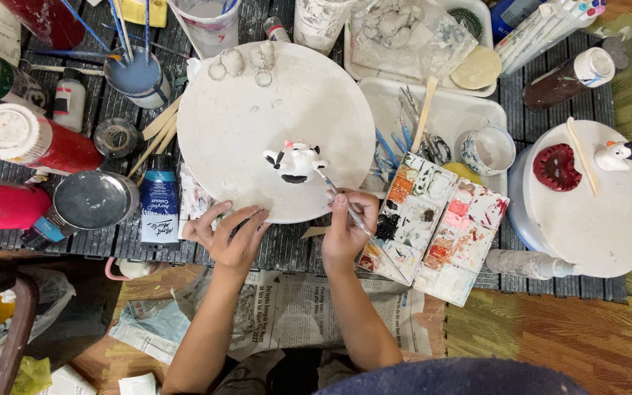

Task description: The person paints a small ceramic cow figurine with a fine brush, applying black and pink paint to its body and face. The person rotates the figurine on a turntable to access different sides and occasionally dips the brush into a paint palette.

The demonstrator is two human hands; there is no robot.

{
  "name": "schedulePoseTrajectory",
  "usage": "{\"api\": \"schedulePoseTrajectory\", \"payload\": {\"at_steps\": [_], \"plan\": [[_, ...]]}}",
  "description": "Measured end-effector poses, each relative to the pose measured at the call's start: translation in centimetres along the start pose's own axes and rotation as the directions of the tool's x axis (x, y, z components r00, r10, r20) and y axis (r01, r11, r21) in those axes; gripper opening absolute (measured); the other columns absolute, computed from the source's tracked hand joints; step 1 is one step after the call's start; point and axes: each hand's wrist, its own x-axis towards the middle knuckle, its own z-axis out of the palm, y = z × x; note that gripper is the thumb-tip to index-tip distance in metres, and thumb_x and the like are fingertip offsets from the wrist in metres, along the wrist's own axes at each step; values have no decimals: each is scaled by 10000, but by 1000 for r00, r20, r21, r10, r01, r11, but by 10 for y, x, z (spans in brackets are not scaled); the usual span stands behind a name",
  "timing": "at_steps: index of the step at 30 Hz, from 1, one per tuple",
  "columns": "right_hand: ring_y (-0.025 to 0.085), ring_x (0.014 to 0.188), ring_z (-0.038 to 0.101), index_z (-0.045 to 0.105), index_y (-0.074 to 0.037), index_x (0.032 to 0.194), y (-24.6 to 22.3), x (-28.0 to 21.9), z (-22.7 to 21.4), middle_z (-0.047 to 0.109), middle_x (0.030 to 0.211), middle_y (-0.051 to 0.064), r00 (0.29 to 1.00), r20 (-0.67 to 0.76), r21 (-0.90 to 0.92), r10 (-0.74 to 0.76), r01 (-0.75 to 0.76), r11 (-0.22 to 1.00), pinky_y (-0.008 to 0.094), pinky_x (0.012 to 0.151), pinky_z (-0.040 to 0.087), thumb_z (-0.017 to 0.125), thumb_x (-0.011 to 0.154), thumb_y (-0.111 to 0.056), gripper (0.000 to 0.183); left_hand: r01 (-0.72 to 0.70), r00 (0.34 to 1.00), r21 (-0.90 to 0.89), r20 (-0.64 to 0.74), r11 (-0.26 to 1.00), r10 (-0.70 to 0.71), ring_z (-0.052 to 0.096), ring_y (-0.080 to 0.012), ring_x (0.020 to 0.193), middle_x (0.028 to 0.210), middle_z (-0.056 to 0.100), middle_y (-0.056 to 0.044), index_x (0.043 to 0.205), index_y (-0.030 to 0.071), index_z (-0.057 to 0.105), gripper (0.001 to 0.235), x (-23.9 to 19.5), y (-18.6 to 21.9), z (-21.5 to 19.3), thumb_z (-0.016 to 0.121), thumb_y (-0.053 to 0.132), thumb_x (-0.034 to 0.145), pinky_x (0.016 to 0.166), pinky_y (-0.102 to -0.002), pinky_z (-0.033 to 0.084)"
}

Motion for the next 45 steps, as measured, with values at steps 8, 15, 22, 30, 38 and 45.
{"api": "schedulePoseTrajectory", "payload": {"at_steps": [8,15,22,30,38,45], "plan": [[135,858,646,510,-22,1059,1,0,0,674,975,120,1000,-2,10,-3,3,1000,279,798,540,624,1063,-89,132,7,1000,-13,-3,1000,-7,553,-232,1171,1085,730,114,916,248,799,207,3,1,-1,924,313,764,1026,-432,243],[138,859,644,501,-29,1068,0,-1,-1,672,968,108,1000,-7,-10,11,-11,1000,286,801,539,617,1065,-100,135,-3,1000,-7,2,1000,3,556,-235,1168,1090,728,112,924,245,803,217,4,1,-2,925,310,757,1018,-435,238],[104,766,571,511,-32,1031,4,-6,-9,664,904,108,997,-53,57,60,-57,997,253,685,456,617,1061,-107,133,6,1000,-10,17,1000,-5,556,-242,1177,1096,731,103,935,230,803,214,3,2,-4,920,286,764,1028,-441,240],[155,798,654,517,-50,983,5,-12,-18,665,885,125,999,31,31,29,-30,999,276,710,523,631,1037,-113,141,-34,999,-11,12,999,34,552,-232,1154,1089,731,112,947,242,800,226,6,2,-5,918,315,769,1011,-436,235],[183,814,642,552,-43,968,-6,-25,-46,671,935,140,991,15,104,132,-133,986,322,731,561,623,1035,-111,118,-106,992,129,82,986,96,592,-141,1128,1082,714,147,982,289,777,191,5,0,-17,913,304,848,1019,-418,247],[177,823,635,523,-42,1009,-22,-9,-62,665,940,139,985,-85,194,153,-134,972,326,787,539,621,1020,-97,113,-152,974,239,202,959,104,626,-163,1157,1174,707,83,1091,263,762,187,5,-28,-44,858,209,940,1024,-403,280]]}}
